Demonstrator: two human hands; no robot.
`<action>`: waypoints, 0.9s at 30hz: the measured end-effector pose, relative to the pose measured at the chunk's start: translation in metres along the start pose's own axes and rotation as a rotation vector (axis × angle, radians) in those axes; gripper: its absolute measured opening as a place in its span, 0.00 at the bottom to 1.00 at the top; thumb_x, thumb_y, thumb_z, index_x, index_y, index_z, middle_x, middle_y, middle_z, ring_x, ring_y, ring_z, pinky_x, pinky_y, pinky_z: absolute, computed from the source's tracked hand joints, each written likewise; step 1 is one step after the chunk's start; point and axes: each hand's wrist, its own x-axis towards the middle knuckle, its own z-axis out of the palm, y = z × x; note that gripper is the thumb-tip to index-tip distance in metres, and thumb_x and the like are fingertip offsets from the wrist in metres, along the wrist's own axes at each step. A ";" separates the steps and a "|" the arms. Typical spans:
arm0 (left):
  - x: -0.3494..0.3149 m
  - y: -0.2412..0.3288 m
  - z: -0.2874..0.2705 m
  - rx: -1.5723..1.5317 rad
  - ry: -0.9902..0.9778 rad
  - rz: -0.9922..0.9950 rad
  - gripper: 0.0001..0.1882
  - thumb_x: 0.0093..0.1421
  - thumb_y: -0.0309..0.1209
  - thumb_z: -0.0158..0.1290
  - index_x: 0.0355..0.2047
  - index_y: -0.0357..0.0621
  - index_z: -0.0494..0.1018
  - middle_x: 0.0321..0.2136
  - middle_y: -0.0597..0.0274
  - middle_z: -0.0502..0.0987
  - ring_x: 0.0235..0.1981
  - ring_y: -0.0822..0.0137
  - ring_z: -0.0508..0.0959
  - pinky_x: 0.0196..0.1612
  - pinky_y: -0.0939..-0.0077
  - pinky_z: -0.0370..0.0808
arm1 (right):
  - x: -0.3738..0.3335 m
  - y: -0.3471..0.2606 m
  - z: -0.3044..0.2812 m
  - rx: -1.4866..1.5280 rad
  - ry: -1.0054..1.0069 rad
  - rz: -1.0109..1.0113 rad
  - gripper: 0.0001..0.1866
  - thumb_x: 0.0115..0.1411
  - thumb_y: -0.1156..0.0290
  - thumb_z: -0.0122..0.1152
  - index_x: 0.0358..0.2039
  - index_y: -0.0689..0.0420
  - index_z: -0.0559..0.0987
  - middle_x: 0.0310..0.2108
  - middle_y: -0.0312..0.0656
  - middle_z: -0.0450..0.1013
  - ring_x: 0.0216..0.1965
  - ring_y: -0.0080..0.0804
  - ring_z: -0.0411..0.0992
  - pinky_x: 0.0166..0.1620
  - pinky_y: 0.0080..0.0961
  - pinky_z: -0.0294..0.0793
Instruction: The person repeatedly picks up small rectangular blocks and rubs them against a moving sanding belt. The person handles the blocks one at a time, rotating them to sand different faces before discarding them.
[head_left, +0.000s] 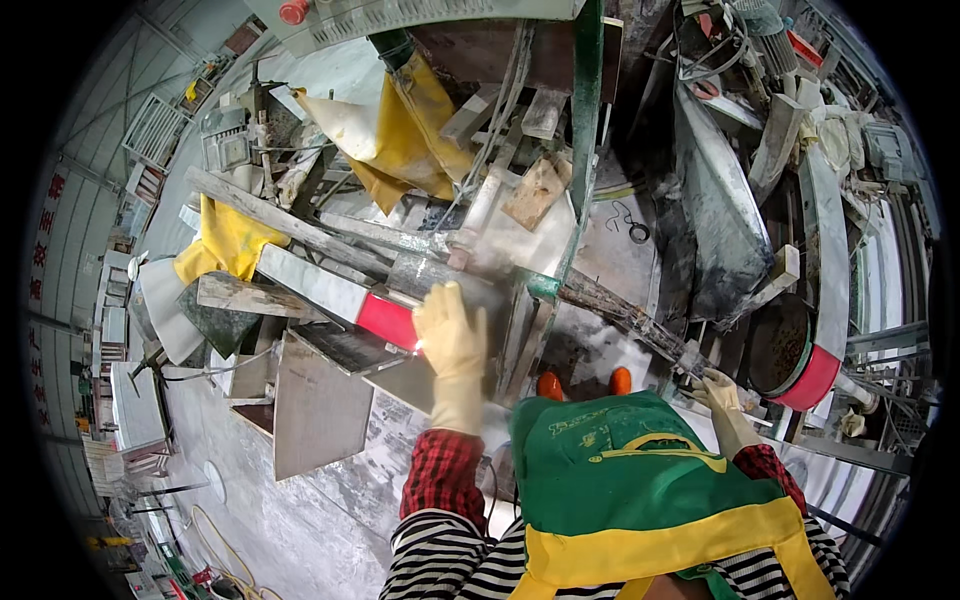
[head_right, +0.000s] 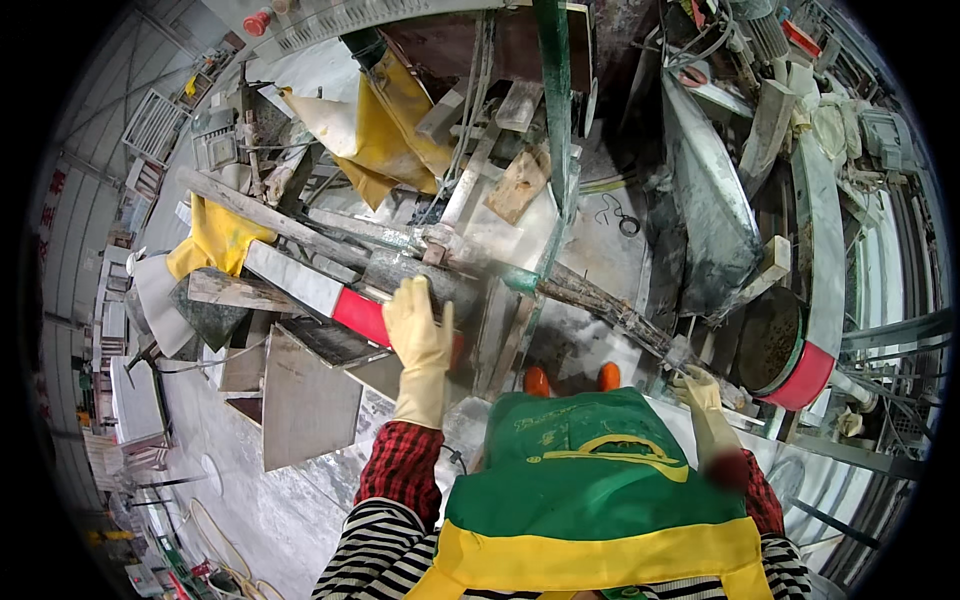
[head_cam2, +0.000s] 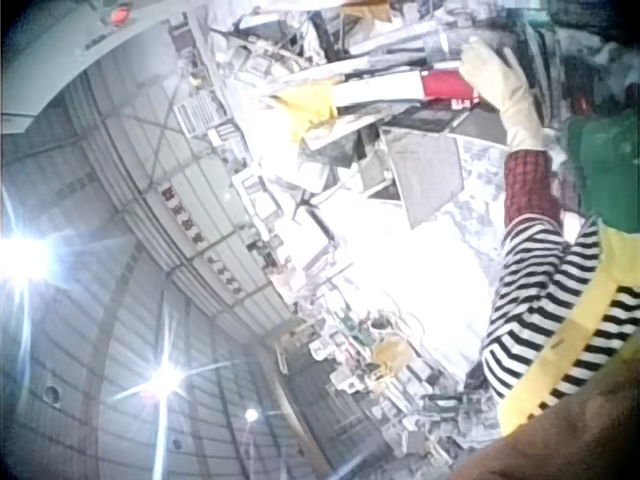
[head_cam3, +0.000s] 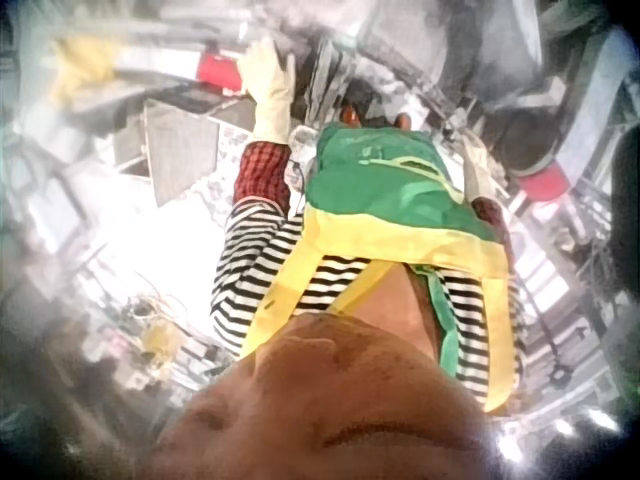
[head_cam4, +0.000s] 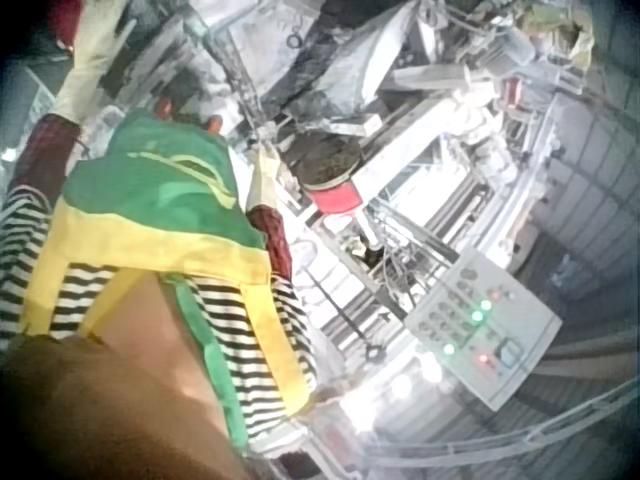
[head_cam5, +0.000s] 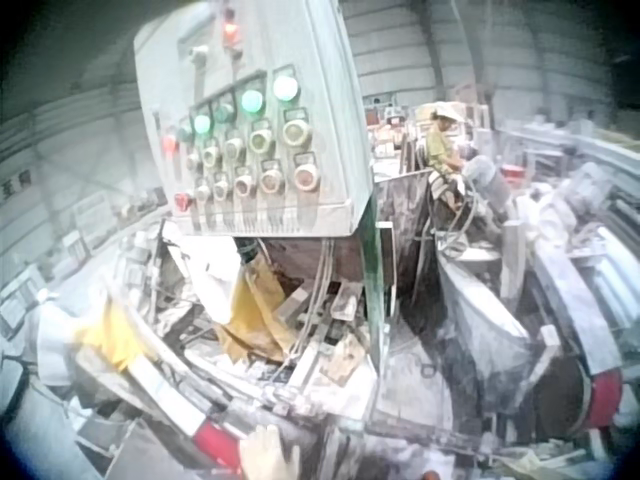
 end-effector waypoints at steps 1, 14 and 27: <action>0.013 -0.003 -0.013 0.057 0.001 -0.038 0.35 0.53 0.41 0.64 0.59 0.41 0.67 0.57 0.42 0.69 0.55 0.43 0.69 0.56 0.48 0.64 | 0.000 -0.003 0.003 -0.106 0.046 -0.014 0.30 0.66 0.71 0.57 0.67 0.55 0.62 0.39 0.53 0.80 0.24 0.36 0.78 0.28 0.30 0.81; 0.075 -0.126 -0.016 0.177 -0.204 -0.846 0.41 0.60 0.54 0.58 0.69 0.56 0.59 0.69 0.47 0.58 0.69 0.46 0.56 0.68 0.49 0.56 | -0.006 -0.025 -0.007 0.049 -0.058 -0.067 0.36 0.67 0.79 0.54 0.71 0.54 0.51 0.30 0.50 0.68 0.23 0.31 0.65 0.24 0.26 0.67; 0.042 -0.119 0.014 -0.020 0.107 -0.896 0.35 0.58 0.38 0.62 0.62 0.36 0.66 0.64 0.38 0.63 0.67 0.44 0.62 0.70 0.58 0.59 | 0.002 -0.008 0.006 -0.020 0.006 0.000 0.29 0.65 0.76 0.56 0.66 0.62 0.62 0.34 0.54 0.78 0.20 0.33 0.73 0.23 0.26 0.73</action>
